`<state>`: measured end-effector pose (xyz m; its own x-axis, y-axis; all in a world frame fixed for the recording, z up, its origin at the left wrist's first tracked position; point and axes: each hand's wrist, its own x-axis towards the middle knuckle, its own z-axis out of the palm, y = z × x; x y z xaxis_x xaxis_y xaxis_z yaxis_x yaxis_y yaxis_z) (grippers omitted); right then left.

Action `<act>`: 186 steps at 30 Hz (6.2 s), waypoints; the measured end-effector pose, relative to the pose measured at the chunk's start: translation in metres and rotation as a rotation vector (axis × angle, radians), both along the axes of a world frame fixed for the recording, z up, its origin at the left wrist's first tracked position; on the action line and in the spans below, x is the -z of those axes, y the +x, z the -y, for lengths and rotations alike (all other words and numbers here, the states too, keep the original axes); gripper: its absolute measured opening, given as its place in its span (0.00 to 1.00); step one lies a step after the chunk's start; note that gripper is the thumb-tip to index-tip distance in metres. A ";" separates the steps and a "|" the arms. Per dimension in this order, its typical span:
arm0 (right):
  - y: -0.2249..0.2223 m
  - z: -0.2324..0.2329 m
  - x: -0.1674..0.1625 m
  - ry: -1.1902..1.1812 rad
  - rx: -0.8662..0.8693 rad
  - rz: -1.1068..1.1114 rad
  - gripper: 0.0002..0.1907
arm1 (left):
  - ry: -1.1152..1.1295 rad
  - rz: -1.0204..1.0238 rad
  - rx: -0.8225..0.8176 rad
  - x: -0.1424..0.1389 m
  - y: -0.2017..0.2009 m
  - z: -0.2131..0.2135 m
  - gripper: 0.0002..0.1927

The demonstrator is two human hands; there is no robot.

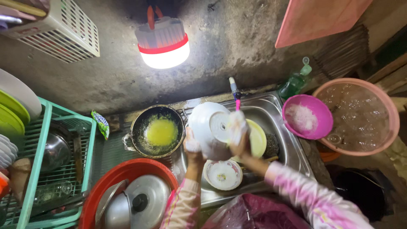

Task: The person washes dishes at a kitchen sink, scrubbing plates, bowls, pot lids and a frying pan with a soapy sponge, rinsing each item under the tap, and placing the cleaned items into a red basin and a dish rack. They apply dish soap from a green bottle and stack utensils in a holder.

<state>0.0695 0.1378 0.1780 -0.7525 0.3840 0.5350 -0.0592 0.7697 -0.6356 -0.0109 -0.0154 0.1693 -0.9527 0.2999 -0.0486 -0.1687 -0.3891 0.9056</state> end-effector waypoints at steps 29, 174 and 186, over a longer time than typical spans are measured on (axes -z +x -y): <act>0.076 -0.314 0.075 -1.473 0.165 0.203 0.16 | -0.131 0.486 -0.050 0.005 0.132 -0.042 0.18; -0.040 -0.189 0.123 0.624 -0.904 0.547 0.32 | 0.333 0.876 0.013 0.228 -0.001 -0.126 0.52; -0.065 -0.162 0.170 0.522 -0.917 0.430 0.29 | 0.497 0.971 0.042 0.242 -0.002 -0.136 0.48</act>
